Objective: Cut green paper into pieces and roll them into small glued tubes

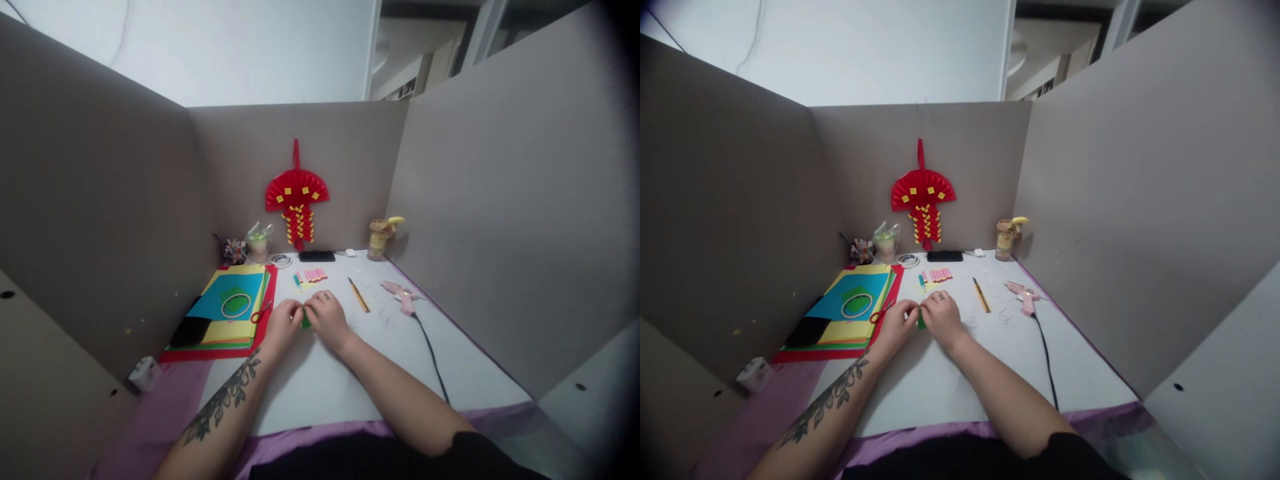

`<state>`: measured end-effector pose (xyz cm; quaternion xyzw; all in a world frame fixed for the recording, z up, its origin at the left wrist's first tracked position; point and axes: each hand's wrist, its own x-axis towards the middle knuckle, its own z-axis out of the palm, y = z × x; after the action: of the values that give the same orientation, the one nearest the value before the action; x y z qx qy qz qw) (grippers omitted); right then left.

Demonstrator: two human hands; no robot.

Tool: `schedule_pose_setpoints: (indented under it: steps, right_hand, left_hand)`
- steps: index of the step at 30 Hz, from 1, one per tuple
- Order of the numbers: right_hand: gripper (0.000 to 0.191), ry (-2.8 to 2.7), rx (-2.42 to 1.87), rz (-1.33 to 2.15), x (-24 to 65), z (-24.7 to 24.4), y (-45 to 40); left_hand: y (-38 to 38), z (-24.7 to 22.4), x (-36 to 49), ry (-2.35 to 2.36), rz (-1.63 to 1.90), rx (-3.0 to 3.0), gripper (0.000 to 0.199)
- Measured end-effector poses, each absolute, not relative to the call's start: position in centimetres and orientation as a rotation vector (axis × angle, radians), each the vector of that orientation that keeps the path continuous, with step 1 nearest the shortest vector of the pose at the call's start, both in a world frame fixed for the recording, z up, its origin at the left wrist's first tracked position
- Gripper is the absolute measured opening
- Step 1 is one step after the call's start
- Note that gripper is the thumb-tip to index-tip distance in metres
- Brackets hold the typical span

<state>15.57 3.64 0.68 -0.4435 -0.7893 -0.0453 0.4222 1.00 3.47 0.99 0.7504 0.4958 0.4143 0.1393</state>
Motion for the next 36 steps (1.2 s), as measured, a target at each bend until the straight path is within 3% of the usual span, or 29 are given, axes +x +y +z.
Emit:
schedule_pose_setpoints:
  steps: [36]
  right_hand:
    - [0.008,-1.885,-1.112,0.137,16.1,0.6,4.5]
  left_hand:
    - [3.8,0.4,0.9,1.394,1.164,2.212,0.016]
